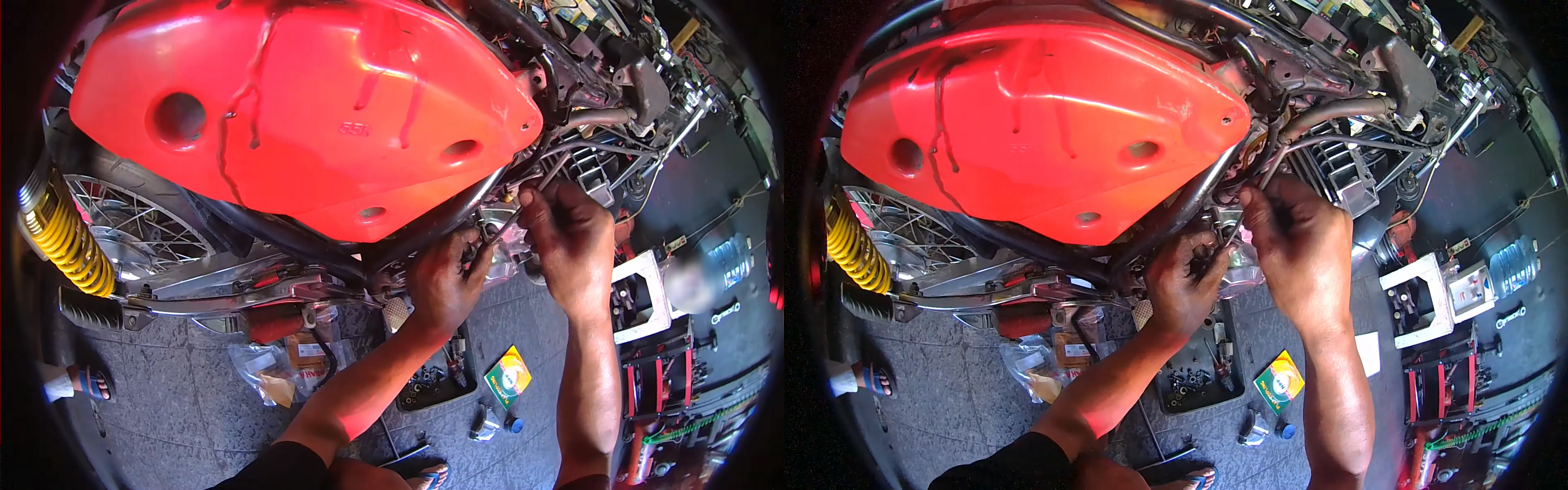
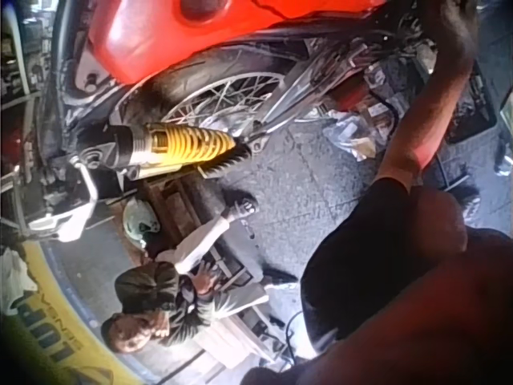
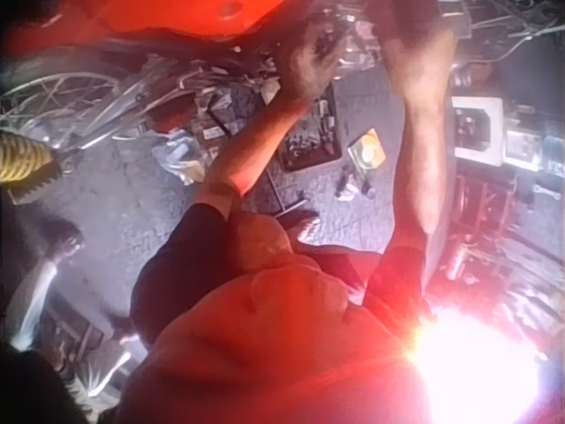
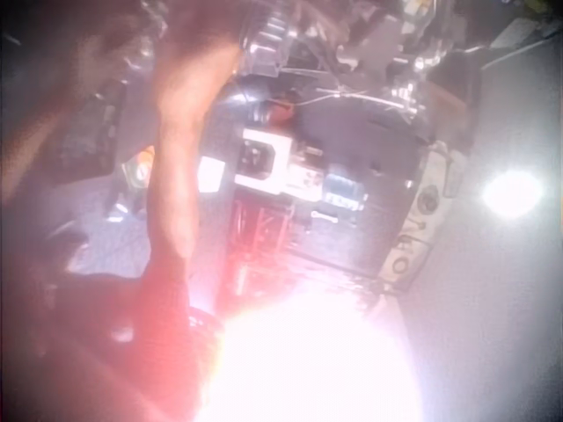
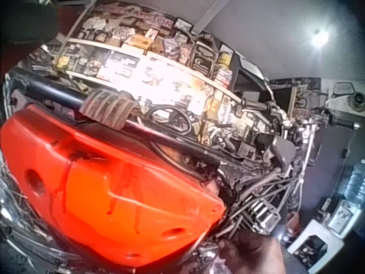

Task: The person unscrews bolts from a motorcycle engine cover using a T-handle socket wrench and a screwdriver, removes the bolts and a small metal part, and then works with small components and wires on the side of the engine.

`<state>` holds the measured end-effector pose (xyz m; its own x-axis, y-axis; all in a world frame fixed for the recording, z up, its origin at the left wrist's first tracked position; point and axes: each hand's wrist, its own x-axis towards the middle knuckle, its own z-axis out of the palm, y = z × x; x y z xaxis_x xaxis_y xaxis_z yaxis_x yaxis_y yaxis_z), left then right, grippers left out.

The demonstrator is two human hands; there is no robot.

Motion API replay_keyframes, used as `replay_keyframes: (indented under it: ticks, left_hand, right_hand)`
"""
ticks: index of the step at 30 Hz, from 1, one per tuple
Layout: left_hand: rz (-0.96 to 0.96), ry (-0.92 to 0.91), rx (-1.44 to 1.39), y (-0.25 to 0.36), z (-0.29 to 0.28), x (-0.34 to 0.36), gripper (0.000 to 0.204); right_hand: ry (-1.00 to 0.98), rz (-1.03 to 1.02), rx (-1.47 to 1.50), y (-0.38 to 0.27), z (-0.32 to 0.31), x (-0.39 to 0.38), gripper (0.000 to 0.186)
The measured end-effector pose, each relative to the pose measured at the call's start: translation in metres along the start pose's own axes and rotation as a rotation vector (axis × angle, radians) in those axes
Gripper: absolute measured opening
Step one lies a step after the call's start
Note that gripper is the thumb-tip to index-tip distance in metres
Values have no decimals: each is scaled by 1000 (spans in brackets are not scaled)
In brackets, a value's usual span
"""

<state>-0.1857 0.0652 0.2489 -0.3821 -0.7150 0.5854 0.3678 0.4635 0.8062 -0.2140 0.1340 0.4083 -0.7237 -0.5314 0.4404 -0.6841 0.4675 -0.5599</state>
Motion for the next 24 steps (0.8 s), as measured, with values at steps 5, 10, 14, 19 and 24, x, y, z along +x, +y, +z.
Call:
replay_keyframes:
  ticks: [5, 10, 14, 19, 24]
  left_hand:
    - [37, 53, 36, -5, 4, -2, 21]
    - [-44, -12, 33, 1, 0, -2, 23]
    - [-9, -16, 16, 1, 0, -5, 27]
    - [5, -19, -31, 1, -3, -1, 28]
    - [-15, -41, -66, 4, -4, 0, 27]
  right_hand:
    - [31, 172, 246, 23, -8, 4, 17]
    - [68, 269, 427, 47, -5, -4, 17]
    - [130, 360, 637, 70, -2, -11, 18]
    - [180, 449, 763, 83, 8, -22, 19]
    - [133, 664, 1062, 110, 18, -32, 18]
